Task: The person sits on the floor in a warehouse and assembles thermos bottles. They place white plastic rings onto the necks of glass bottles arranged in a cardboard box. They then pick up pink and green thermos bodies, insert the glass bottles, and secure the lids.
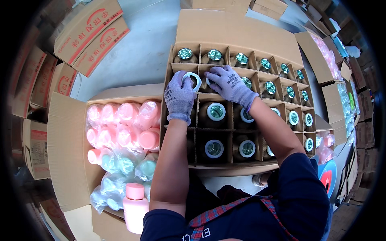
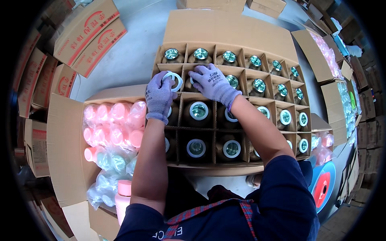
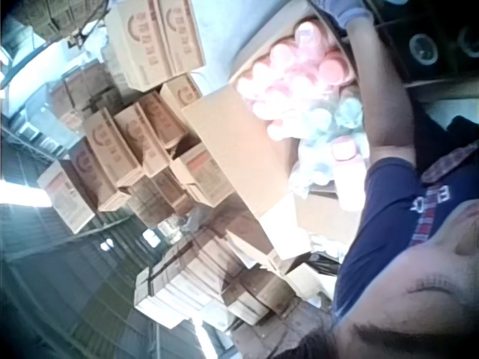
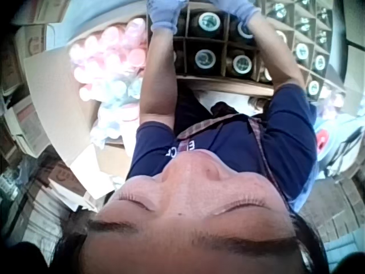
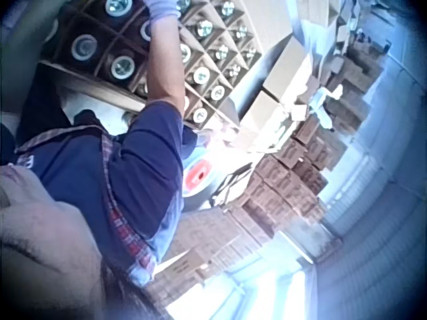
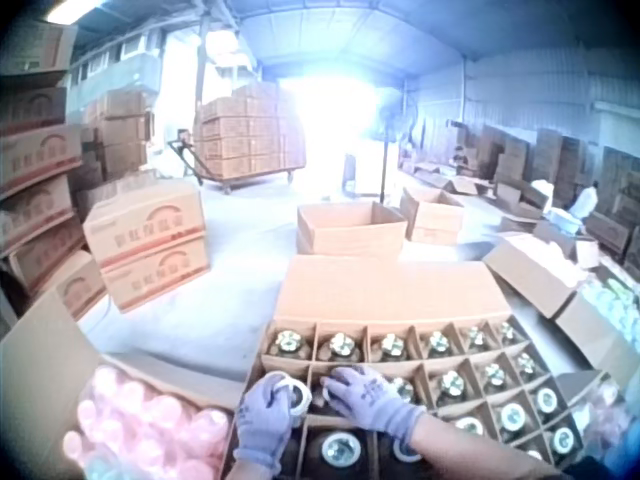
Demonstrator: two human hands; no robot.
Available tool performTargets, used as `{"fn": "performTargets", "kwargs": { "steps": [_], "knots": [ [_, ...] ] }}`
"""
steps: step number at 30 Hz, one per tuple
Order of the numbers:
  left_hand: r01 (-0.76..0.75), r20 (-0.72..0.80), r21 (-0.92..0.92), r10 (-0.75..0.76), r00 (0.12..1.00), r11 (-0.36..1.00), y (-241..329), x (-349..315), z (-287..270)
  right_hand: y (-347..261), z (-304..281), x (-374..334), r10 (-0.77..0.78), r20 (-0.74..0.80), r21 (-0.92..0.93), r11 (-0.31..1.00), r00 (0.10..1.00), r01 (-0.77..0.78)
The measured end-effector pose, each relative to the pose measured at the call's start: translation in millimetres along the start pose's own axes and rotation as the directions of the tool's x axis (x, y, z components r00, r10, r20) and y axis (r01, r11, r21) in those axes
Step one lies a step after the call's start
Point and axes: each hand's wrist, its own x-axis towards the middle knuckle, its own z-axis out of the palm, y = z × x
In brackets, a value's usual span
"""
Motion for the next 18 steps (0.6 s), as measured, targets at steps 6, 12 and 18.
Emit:
{"fn": "performTargets", "kwargs": {
  "steps": [6,12,18],
  "knots": [
    [0.233,0.186,-0.204,-0.196,0.963,0.951,21,-13,6,11,-27,15,0.257,-0.184,0.3,0.934,0.949,-0.194],
    [0.152,0.347,-0.29,-0.044,0.937,0.945,19,-29,32,-4,-69,-16,0.508,0.267,0.762,0.408,0.819,-0.502],
    [-0.5,0.427,0.703,0.262,0.866,0.506,-1,-40,42,58,-60,-60,0.392,-0.294,0.086,0.919,0.872,-0.385]
  ]
}}
